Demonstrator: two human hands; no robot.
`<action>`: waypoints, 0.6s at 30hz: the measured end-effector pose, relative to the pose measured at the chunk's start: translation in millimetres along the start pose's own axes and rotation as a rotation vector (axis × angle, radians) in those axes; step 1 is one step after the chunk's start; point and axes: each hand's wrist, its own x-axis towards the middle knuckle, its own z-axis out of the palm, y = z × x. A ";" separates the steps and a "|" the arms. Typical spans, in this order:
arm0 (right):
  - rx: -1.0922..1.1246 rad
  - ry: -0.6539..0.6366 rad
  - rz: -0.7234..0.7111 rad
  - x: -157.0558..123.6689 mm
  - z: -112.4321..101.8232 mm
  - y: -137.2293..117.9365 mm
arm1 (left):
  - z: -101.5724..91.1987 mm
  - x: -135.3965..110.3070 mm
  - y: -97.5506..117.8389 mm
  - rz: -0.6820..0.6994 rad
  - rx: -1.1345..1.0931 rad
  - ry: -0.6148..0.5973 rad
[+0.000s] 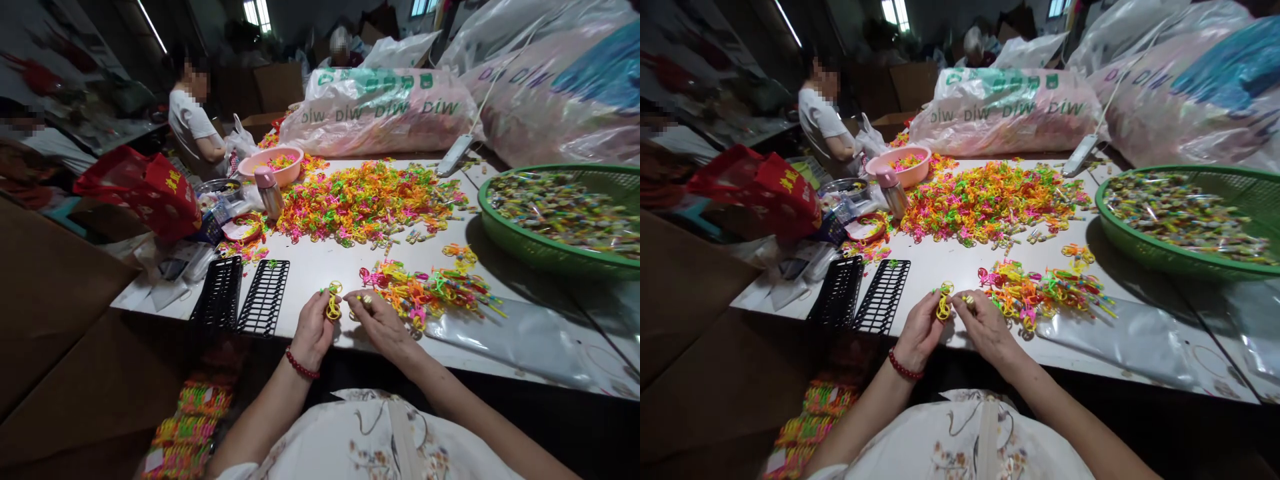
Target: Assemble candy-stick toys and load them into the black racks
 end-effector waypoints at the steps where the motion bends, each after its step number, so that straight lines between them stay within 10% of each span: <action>1: 0.083 -0.005 0.077 0.6 -1.8 0.3 | 0.3 -0.8 0.6 0.000 0.004 -0.004; 7: 0.660 0.004 0.382 3.8 -7.9 6.8 | 4.7 -4.6 -1.8 0.122 0.109 -0.025; 18: 0.688 0.039 0.400 0.8 -8.3 9.4 | 10.3 -10.4 -12.3 0.214 0.270 0.007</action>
